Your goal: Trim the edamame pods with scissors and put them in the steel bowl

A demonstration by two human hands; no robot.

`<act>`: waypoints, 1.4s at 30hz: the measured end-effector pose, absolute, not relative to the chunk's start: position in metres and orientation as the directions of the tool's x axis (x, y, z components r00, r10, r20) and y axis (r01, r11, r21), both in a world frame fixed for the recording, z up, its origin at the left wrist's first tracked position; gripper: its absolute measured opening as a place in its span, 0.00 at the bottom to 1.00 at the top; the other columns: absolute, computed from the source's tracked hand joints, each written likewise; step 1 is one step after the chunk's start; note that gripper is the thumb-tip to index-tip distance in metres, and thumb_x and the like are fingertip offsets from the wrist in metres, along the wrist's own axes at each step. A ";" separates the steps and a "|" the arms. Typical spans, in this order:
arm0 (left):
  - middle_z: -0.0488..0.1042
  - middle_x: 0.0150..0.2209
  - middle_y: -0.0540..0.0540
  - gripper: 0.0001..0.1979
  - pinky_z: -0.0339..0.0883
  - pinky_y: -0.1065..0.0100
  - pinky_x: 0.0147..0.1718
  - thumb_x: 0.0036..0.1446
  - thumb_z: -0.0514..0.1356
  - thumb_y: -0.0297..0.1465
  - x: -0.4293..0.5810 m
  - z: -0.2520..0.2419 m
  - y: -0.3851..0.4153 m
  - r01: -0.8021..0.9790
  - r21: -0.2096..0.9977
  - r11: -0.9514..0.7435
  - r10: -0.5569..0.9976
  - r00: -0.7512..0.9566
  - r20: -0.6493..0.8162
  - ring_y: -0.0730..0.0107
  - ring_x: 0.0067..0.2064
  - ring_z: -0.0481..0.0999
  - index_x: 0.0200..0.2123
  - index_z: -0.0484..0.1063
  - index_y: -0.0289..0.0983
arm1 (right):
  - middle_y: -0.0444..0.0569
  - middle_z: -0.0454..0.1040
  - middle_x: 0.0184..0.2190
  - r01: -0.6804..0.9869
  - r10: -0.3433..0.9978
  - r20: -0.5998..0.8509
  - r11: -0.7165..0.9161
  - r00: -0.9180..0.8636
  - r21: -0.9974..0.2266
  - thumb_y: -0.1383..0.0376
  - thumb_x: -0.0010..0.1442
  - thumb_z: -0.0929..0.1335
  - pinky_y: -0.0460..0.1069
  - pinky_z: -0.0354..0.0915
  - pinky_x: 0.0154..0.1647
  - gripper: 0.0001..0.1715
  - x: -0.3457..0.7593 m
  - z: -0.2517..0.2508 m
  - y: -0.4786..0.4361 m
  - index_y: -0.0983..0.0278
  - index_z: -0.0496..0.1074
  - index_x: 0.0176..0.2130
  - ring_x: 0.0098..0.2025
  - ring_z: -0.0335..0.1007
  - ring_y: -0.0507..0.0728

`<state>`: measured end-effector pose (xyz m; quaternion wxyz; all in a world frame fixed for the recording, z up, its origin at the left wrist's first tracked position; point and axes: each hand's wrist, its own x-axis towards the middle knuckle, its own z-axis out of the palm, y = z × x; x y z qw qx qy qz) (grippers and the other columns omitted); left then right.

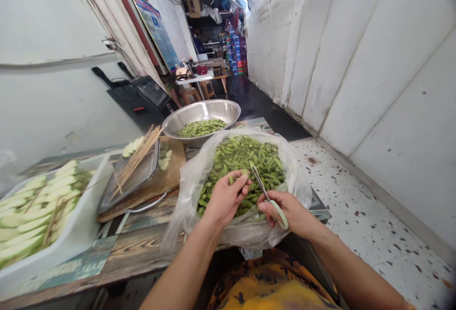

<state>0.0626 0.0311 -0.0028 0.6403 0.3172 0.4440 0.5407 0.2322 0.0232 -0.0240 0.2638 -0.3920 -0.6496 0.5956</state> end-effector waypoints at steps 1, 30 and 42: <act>0.67 0.22 0.52 0.17 0.44 0.81 0.14 0.42 0.68 0.34 0.062 -0.002 0.030 -0.357 0.911 0.205 0.976 0.003 -0.219 0.85 0.20 0.58 0.34 0.69 0.31 | 0.41 0.66 0.18 0.213 0.821 -0.121 0.000 -0.557 -0.977 0.50 0.57 0.66 0.44 0.55 0.21 0.20 0.233 -0.024 0.024 0.65 0.68 0.34 0.20 0.61 0.50; 0.69 0.21 0.48 0.12 0.53 0.70 0.26 0.47 0.63 0.39 0.040 -0.016 0.056 0.890 0.454 -0.036 0.984 -0.048 0.172 0.67 0.27 0.68 0.21 0.68 0.37 | 0.40 0.65 0.16 0.089 0.863 -0.124 -0.092 -0.489 -0.992 0.49 0.54 0.68 0.44 0.55 0.19 0.22 0.240 -0.026 0.026 0.66 0.67 0.33 0.17 0.61 0.49; 0.78 0.36 0.41 0.11 0.62 0.66 0.37 0.54 0.56 0.32 0.052 -0.021 0.058 0.962 0.231 -0.146 0.989 0.135 0.065 0.58 0.40 0.75 0.37 0.77 0.40 | 0.39 0.65 0.16 0.118 0.857 -0.135 -0.088 -0.496 -0.989 0.48 0.52 0.69 0.44 0.56 0.19 0.23 0.237 -0.024 0.025 0.66 0.68 0.32 0.16 0.61 0.49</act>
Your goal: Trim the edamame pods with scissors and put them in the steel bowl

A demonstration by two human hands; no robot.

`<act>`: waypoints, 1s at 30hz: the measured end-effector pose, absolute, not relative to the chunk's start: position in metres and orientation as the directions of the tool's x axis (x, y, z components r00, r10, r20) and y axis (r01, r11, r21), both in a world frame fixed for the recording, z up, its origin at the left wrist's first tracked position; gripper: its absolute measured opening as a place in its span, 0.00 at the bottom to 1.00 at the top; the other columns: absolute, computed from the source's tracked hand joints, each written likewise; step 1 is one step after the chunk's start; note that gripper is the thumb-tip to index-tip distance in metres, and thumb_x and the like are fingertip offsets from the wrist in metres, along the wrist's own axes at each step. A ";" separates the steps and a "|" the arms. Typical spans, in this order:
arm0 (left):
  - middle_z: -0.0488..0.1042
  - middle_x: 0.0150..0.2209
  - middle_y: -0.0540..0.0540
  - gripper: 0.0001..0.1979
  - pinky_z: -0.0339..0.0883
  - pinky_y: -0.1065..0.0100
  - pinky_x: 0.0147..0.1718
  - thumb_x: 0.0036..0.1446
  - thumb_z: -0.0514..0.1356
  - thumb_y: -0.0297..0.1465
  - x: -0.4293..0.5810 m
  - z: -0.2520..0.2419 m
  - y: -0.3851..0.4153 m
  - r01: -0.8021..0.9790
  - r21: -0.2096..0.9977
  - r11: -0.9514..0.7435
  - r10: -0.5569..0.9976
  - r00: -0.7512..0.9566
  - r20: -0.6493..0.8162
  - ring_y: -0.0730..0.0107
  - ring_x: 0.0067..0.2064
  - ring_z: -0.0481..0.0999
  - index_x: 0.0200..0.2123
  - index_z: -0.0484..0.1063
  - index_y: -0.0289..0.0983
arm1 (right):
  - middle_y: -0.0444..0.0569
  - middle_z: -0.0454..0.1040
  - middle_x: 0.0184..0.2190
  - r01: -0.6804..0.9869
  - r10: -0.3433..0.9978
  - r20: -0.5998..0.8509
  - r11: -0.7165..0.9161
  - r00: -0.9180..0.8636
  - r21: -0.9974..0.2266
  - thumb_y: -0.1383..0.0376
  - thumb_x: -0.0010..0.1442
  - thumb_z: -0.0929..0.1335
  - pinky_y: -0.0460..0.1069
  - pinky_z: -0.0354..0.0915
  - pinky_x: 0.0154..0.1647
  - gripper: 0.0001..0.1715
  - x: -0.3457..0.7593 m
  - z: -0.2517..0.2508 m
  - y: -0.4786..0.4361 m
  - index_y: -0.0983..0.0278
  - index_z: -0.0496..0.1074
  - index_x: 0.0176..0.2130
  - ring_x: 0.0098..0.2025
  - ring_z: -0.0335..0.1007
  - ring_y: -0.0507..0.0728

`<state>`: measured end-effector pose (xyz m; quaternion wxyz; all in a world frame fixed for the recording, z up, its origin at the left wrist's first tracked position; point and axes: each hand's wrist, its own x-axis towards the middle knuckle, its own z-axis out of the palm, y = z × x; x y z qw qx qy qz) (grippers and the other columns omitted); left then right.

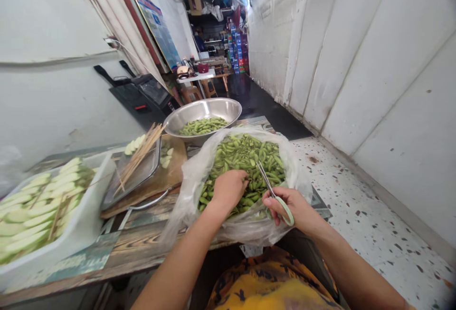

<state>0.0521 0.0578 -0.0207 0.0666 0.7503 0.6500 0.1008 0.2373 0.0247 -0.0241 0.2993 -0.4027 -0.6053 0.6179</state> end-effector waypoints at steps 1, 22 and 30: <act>0.78 0.36 0.41 0.11 0.62 0.66 0.37 0.54 0.56 0.31 0.052 -0.021 0.058 0.955 0.254 -0.155 0.988 0.143 0.063 0.58 0.40 0.75 0.37 0.77 0.40 | 0.39 0.65 0.16 0.119 0.857 -0.135 -0.087 -0.498 -0.989 0.48 0.52 0.69 0.44 0.55 0.18 0.23 0.237 -0.024 0.025 0.66 0.68 0.32 0.16 0.61 0.49; 0.63 0.14 0.55 0.20 0.51 0.75 0.18 0.45 0.64 0.39 0.048 0.007 0.042 0.251 0.965 0.079 0.997 -0.038 -0.071 0.79 0.17 0.58 0.40 0.75 0.33 | 0.41 0.66 0.17 0.275 0.835 -0.135 0.020 -0.533 -0.961 0.50 0.56 0.67 0.44 0.55 0.22 0.20 0.239 -0.021 0.024 0.66 0.69 0.34 0.21 0.61 0.50; 0.77 0.26 0.48 0.12 0.62 0.71 0.30 0.48 0.62 0.37 0.044 0.013 0.037 0.475 0.879 -0.043 0.998 0.053 0.020 0.71 0.28 0.72 0.34 0.79 0.37 | 0.42 0.66 0.19 0.362 0.838 -0.101 0.121 -0.536 -0.924 0.51 0.57 0.66 0.44 0.56 0.23 0.19 0.240 -0.015 0.025 0.66 0.70 0.34 0.23 0.61 0.51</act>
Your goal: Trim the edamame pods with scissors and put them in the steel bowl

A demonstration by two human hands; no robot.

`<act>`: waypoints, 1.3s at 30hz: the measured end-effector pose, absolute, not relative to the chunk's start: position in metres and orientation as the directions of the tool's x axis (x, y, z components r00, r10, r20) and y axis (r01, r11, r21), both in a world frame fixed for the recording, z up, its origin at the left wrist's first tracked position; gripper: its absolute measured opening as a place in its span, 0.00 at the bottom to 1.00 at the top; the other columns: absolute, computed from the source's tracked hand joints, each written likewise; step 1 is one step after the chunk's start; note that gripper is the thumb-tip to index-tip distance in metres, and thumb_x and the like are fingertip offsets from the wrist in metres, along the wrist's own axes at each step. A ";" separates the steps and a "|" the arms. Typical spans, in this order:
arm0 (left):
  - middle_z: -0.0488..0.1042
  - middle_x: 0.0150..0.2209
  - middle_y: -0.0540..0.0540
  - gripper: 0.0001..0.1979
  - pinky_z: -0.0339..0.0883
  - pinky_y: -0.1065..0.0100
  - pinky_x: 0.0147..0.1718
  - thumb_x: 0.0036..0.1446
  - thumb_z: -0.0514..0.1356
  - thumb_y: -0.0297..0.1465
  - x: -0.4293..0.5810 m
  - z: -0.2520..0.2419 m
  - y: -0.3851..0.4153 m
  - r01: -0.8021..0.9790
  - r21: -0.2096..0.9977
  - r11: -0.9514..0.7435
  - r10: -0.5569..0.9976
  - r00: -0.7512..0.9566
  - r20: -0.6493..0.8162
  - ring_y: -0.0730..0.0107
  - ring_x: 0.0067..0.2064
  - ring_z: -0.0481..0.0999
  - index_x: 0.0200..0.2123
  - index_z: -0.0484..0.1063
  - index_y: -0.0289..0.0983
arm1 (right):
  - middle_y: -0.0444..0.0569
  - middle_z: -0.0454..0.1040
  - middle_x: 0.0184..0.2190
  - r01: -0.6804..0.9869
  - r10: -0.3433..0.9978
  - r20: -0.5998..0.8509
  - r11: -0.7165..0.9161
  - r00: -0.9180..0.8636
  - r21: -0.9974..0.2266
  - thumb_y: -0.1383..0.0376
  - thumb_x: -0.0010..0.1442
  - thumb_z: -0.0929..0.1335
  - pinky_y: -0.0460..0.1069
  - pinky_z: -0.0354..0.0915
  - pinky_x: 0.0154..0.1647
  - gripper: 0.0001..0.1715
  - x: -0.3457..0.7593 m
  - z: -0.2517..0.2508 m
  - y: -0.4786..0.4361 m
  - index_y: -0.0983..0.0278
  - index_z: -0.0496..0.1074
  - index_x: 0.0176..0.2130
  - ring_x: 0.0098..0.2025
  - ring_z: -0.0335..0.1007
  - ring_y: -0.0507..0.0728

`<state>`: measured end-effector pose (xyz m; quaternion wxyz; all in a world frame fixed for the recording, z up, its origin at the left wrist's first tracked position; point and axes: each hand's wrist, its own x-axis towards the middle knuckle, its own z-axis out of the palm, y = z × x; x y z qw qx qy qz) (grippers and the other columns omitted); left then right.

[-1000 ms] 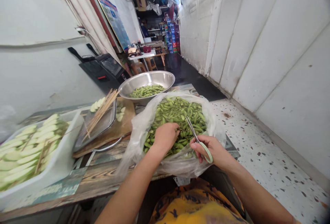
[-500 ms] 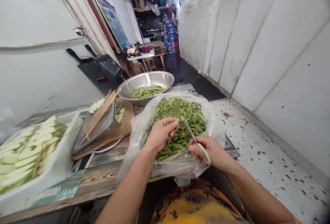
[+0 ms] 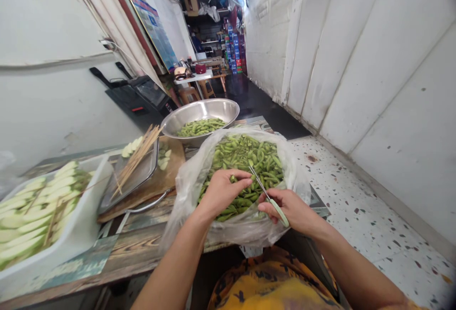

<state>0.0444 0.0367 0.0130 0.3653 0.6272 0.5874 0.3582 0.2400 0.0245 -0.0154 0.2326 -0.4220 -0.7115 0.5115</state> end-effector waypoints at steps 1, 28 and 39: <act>0.78 0.29 0.48 0.11 0.63 0.70 0.33 0.48 0.62 0.36 0.043 0.014 0.037 0.489 0.870 -0.060 0.996 0.085 0.021 0.69 0.31 0.73 0.34 0.79 0.37 | 0.42 0.66 0.19 0.374 0.840 -0.090 0.140 -0.535 -0.917 0.51 0.57 0.67 0.44 0.56 0.23 0.19 0.241 -0.015 0.024 0.66 0.71 0.33 0.23 0.61 0.51; 0.73 0.24 0.50 0.13 0.44 0.79 0.13 0.46 0.65 0.35 0.071 -0.007 0.032 -0.220 0.972 0.078 0.991 -0.088 -0.099 0.86 0.15 0.56 0.30 0.67 0.33 | 0.44 0.67 0.24 0.252 0.821 -0.147 -0.004 -0.551 -0.968 0.48 0.56 0.66 0.44 0.59 0.21 0.28 0.234 -0.015 0.023 0.68 0.67 0.44 0.22 0.63 0.50; 0.75 0.30 0.45 0.11 0.43 0.81 0.13 0.43 0.65 0.30 0.060 0.002 0.033 -0.343 0.928 0.145 0.979 -0.083 -0.184 0.86 0.18 0.60 0.30 0.68 0.32 | 0.39 0.63 0.15 0.162 0.879 -0.122 -0.051 -0.462 -0.985 0.50 0.55 0.67 0.43 0.53 0.16 0.21 0.237 -0.024 0.026 0.66 0.67 0.30 0.15 0.58 0.48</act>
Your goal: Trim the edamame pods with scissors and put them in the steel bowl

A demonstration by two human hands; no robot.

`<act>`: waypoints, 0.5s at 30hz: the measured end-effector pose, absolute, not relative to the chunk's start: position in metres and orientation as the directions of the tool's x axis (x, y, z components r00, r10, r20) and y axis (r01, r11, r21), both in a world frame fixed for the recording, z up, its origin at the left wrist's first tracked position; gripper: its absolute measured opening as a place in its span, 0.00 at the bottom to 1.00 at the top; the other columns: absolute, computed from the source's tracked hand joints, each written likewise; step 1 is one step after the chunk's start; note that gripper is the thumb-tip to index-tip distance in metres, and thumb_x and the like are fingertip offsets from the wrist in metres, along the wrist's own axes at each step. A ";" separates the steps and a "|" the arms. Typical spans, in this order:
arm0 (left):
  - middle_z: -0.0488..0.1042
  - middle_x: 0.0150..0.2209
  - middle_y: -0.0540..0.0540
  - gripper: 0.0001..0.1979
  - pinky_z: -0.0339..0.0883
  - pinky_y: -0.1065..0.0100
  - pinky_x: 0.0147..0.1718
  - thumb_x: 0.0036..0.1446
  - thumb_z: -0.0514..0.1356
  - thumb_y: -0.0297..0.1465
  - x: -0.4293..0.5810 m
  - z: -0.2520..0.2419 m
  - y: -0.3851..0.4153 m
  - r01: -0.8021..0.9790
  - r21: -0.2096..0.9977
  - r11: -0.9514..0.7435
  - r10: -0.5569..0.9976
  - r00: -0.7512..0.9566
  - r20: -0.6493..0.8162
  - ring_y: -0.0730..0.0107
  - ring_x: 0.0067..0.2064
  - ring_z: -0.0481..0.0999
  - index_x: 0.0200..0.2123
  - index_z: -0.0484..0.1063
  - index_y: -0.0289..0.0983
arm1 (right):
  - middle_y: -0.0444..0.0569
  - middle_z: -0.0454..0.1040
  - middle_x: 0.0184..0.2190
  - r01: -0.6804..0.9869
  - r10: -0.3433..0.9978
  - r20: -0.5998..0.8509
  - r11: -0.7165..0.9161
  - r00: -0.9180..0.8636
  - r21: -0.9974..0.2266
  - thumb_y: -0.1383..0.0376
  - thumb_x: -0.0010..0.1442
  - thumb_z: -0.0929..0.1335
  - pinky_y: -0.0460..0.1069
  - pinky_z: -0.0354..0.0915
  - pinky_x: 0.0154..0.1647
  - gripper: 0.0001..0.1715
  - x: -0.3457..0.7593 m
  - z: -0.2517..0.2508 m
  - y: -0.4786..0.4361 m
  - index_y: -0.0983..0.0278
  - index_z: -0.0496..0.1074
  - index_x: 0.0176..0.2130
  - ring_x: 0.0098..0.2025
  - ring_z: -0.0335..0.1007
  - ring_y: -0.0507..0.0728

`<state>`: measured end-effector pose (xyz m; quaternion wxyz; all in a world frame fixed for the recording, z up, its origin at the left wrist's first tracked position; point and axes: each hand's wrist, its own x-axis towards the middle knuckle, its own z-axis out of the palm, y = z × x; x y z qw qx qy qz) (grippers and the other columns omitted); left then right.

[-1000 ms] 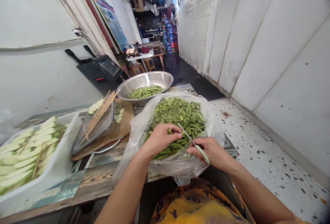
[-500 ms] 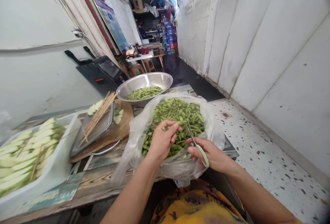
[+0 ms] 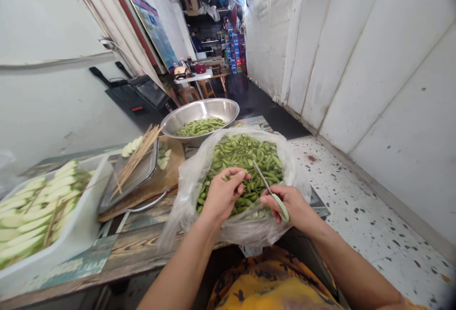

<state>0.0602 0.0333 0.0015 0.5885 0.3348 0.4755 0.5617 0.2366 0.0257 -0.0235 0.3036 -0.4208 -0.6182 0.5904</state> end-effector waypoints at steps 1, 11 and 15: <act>0.75 0.31 0.44 0.10 0.43 0.81 0.13 0.42 0.64 0.29 0.055 0.003 0.036 -0.430 0.886 0.171 0.973 -0.068 -0.221 0.85 0.19 0.61 0.29 0.67 0.33 | 0.39 0.64 0.15 0.126 0.880 -0.114 -0.063 -0.462 -0.990 0.50 0.55 0.67 0.43 0.54 0.17 0.21 0.238 -0.024 0.027 0.66 0.67 0.32 0.16 0.59 0.48; 0.76 0.28 0.45 0.09 0.63 0.70 0.29 0.46 0.63 0.36 0.054 -0.009 0.060 0.440 0.897 -0.037 0.991 -0.097 0.089 0.67 0.31 0.73 0.28 0.76 0.37 | 0.41 0.66 0.19 0.058 0.871 -0.120 -0.105 -0.476 -0.993 0.48 0.57 0.65 0.43 0.54 0.17 0.24 0.244 -0.028 0.026 0.66 0.67 0.38 0.20 0.63 0.50; 0.78 0.36 0.38 0.09 0.63 0.62 0.40 0.51 0.59 0.31 0.069 -0.020 0.064 0.861 0.481 -0.165 0.981 0.091 0.174 0.56 0.39 0.75 0.34 0.78 0.36 | 0.41 0.66 0.19 0.066 0.874 -0.134 -0.117 -0.467 -0.991 0.48 0.57 0.66 0.43 0.55 0.18 0.23 0.244 -0.026 0.026 0.66 0.67 0.38 0.20 0.63 0.50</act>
